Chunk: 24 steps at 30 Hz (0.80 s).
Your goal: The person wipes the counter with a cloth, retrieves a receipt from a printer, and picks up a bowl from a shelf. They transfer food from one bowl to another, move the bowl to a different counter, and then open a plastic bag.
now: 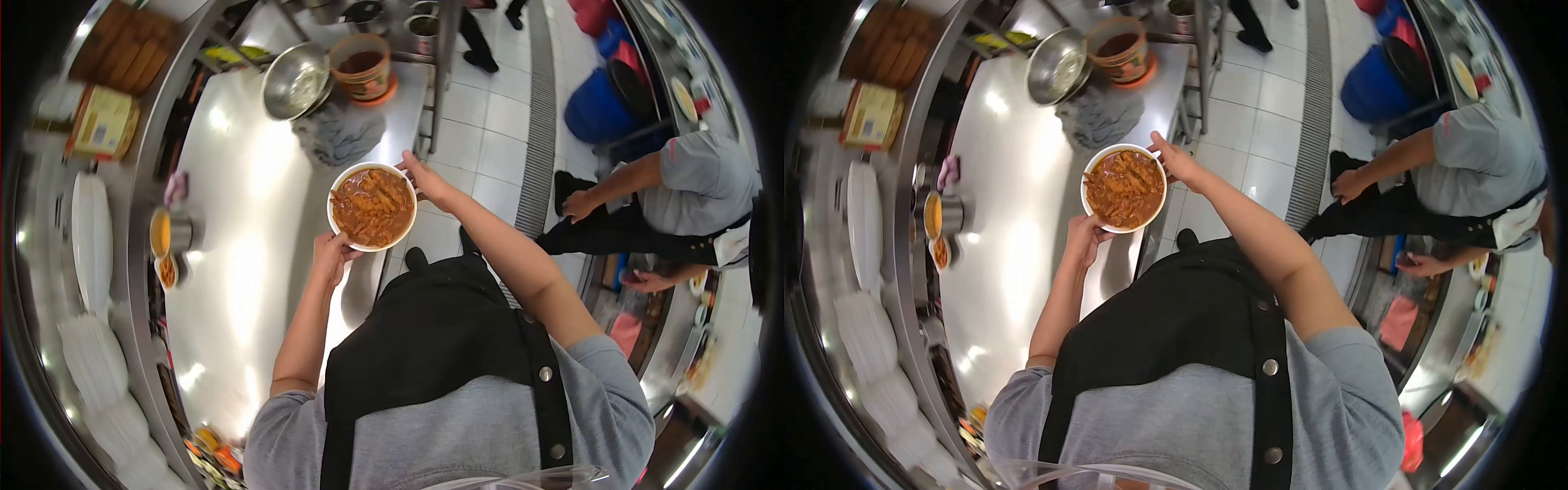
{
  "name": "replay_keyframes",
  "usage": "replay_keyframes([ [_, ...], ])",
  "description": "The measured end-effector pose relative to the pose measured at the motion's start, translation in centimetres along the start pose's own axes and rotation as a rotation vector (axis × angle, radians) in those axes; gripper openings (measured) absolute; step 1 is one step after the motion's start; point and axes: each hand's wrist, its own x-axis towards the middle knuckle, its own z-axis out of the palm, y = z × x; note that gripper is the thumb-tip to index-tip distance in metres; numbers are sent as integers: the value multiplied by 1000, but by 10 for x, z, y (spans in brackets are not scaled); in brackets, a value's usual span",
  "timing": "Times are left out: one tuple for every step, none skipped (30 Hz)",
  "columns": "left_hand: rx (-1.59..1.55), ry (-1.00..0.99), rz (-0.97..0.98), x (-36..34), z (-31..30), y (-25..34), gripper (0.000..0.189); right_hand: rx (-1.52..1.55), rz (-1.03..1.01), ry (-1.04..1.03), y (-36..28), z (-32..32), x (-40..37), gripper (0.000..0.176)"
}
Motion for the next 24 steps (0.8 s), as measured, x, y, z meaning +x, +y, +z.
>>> replay_keyframes([
  [14,-34,-2,6,10,5,20,61,-37,-24,2,-15,-5,79],
  [28,-69,-2,9,21,11,19,163,-51,3,6,-28,-13,79],
  [46,-96,-2,11,33,17,19,264,-69,29,11,-42,-22,79],
  [64,-125,-2,13,46,22,20,365,-90,55,17,-56,-30,79],
  [86,-119,-38,26,69,38,20,446,-48,97,20,-84,-22,80],
  [117,-151,-23,32,78,39,20,463,-31,174,30,-99,-31,79],
  [153,-179,-13,40,87,37,20,489,-10,249,45,-116,-37,79],
  [187,-213,-4,51,100,37,20,516,13,329,57,-135,-40,79],
  [229,-233,-12,60,116,38,20,493,55,388,71,-154,-44,78],
  [271,-259,-15,68,131,39,20,511,64,453,85,-175,-49,79],
  [313,-286,-14,76,147,40,20,521,83,518,98,-196,-54,78],
  [355,-301,-30,88,158,41,19,536,113,573,112,-213,-52,78],
  [358,-332,-47,108,167,30,17,547,122,660,124,-233,-58,78],
  [339,-364,-56,110,187,32,16,561,135,739,138,-250,-69,78],
  [342,-415,-97,115,207,31,16,583,151,816,151,-270,-83,78],
  [347,-456,-143,119,226,27,16,603,173,899,165,-287,-99,79],
  [386,-491,-158,122,247,24,16,621,185,976,179,-303,-115,78],
  [425,-527,-168,124,272,22,17,613,181,1018,202,-319,-128,77],
  [419,-539,-181,110,293,23,17,592,168,1074,221,-325,-148,77],
  [413,-585,-183,122,312,13,17,573,209,1129,230,-333,-162,76],
  [444,-613,-183,115,338,11,17,548,241,1140,257,-338,-179,75],
  [468,-642,-189,114,364,9,17,504,272,1185,269,-342,-197,75],
  [486,-698,-212,129,385,-5,19,465,299,1232,266,-338,-223,80],
  [500,-741,-207,126,413,-6,20,312,314,1325,313,-348,-228,80],
])
